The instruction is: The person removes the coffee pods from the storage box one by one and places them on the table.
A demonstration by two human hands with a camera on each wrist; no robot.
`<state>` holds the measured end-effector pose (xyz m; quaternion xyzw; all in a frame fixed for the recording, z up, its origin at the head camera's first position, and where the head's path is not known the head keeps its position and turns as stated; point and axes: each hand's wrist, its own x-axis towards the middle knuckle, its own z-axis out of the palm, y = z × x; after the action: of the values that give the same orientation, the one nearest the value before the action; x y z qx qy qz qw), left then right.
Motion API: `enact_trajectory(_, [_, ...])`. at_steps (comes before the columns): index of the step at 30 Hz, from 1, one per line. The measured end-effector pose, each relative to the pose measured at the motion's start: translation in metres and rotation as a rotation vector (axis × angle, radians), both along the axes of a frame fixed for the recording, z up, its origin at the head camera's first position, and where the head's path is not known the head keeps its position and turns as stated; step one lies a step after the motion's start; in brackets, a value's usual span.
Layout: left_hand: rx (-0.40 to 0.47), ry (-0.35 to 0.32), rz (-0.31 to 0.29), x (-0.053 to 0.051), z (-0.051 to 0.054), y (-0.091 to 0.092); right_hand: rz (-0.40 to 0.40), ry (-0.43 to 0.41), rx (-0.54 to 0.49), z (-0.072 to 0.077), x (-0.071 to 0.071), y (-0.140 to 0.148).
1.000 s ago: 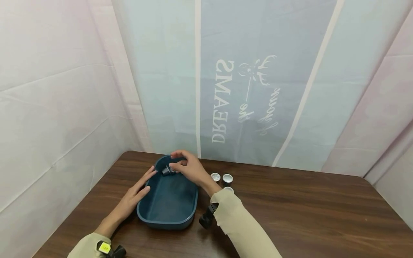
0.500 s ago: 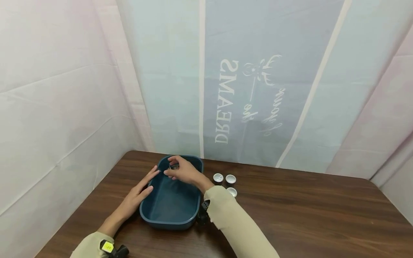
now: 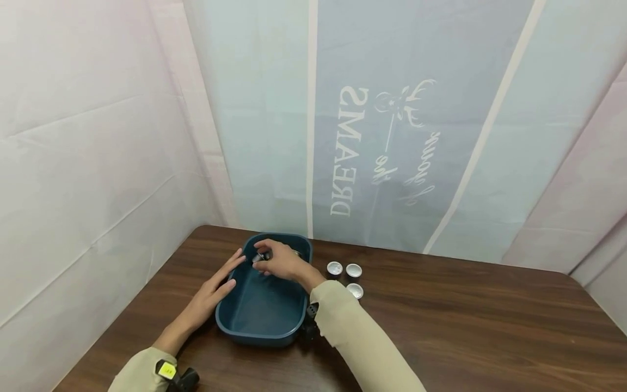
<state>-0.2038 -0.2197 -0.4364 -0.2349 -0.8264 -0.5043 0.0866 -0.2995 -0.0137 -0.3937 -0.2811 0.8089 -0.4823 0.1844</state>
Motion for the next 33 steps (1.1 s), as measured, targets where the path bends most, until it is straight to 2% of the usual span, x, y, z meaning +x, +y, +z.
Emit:
enact_trajectory(3, [-0.014,0.009,0.002,-0.0053,-0.0091,-0.0042,0.01,-0.022,-0.003,-0.0011,-0.0008,-0.0005])
enact_trajectory(5, [-0.007,0.001,-0.002,-0.0067,-0.0108,-0.005,0.011,-0.035,-0.003,-0.0013,-0.0012,0.0])
enact_trajectory(13, [-0.005,-0.002,-0.004,-0.0068,-0.0108,-0.0054,0.02,-0.032,0.063,-0.0017,0.0002,0.0001])
enact_trajectory(21, [0.002,0.004,-0.007,-0.0066,-0.0107,-0.0054,0.071,-0.004,0.091,-0.0014,0.0013,-0.0013])
enact_trajectory(27, [0.002,0.009,-0.007,-0.0075,-0.0118,-0.0056,0.126,0.048,0.113,-0.0012,0.0013,-0.0013])
enact_trajectory(33, [-0.001,0.016,-0.01,-0.0084,-0.0118,-0.0056,0.185,0.158,0.138,-0.0035,-0.0003,-0.0014])
